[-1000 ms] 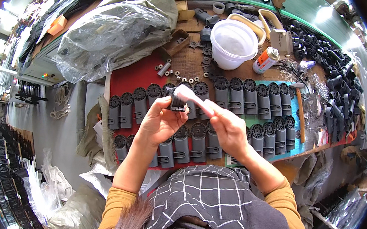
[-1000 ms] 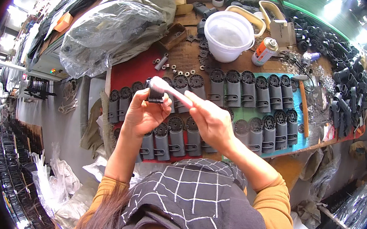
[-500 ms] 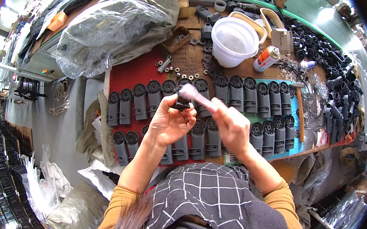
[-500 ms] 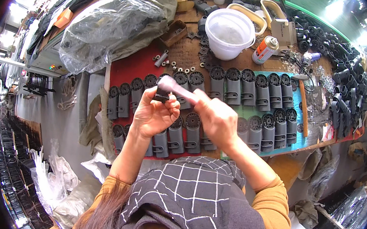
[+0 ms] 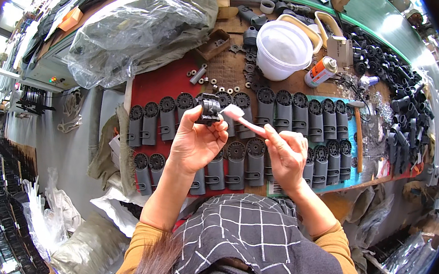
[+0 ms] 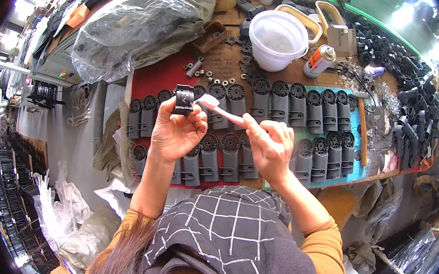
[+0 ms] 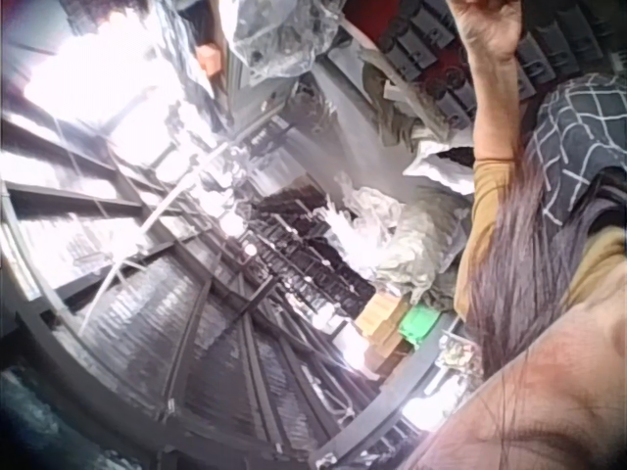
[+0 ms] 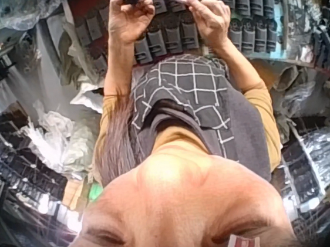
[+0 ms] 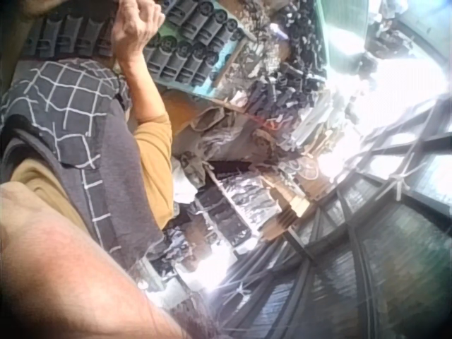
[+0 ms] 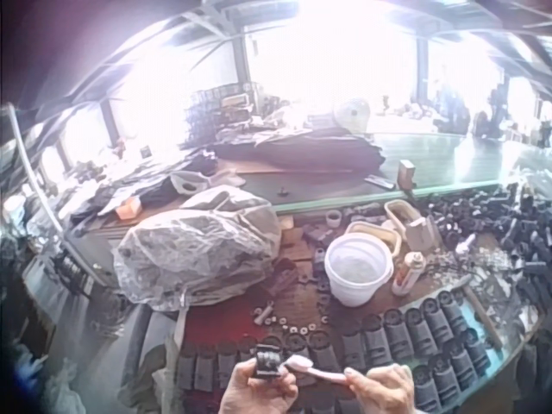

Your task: The person assembles small black plastic components by inserting circular pieces into cylindrical housings. They use a white plastic tool to press the pieces into place and arrange the assembled units on a tray. The person also retrieves a large white bag and handles larger black plastic parts.

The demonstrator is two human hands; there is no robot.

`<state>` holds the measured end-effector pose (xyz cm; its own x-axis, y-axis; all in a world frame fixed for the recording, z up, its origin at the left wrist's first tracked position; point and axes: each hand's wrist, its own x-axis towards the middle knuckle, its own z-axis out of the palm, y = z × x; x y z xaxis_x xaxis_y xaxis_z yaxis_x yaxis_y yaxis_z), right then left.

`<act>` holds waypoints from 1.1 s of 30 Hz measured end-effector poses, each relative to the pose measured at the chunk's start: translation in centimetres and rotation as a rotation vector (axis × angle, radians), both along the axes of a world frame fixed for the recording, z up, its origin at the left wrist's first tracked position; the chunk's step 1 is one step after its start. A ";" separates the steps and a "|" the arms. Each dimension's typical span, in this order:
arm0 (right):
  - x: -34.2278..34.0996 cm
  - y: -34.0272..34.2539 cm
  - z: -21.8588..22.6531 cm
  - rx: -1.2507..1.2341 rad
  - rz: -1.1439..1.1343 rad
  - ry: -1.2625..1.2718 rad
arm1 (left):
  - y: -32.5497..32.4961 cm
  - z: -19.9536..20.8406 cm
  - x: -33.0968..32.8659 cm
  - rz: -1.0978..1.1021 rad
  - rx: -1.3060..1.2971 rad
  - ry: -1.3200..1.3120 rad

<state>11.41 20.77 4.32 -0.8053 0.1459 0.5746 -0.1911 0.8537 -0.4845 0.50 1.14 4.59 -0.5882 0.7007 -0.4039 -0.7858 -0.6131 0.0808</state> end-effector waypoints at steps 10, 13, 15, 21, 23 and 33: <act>-1.0 -1.6 -0.3 -0.668 0.105 -0.249 | -0.1 -1.1 0.7 -0.009 0.012 0.029; -1.4 -2.7 0.6 -1.048 0.177 -0.416 | 0.7 -1.3 1.0 0.006 0.011 0.067; -2.0 -3.8 1.2 -1.143 0.222 -0.449 | 1.7 -1.0 1.9 0.133 -0.169 0.198; -4.3 -3.0 2.5 -1.041 0.147 -0.600 | 1.7 0.8 0.8 -0.093 -0.617 0.667; -4.6 -1.9 2.4 -0.773 0.243 -0.636 | 0.0 1.0 -0.7 -0.375 -0.858 0.921; -1.2 -2.8 -0.3 -0.104 0.200 -0.324 | 1.0 -0.4 0.9 -0.073 0.144 0.019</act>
<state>10.24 17.94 4.03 -0.9610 0.0117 0.2763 -0.1716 0.7586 -0.6286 1.41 2.13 4.22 -0.5402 0.7916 -0.2856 -0.8278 -0.5609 0.0111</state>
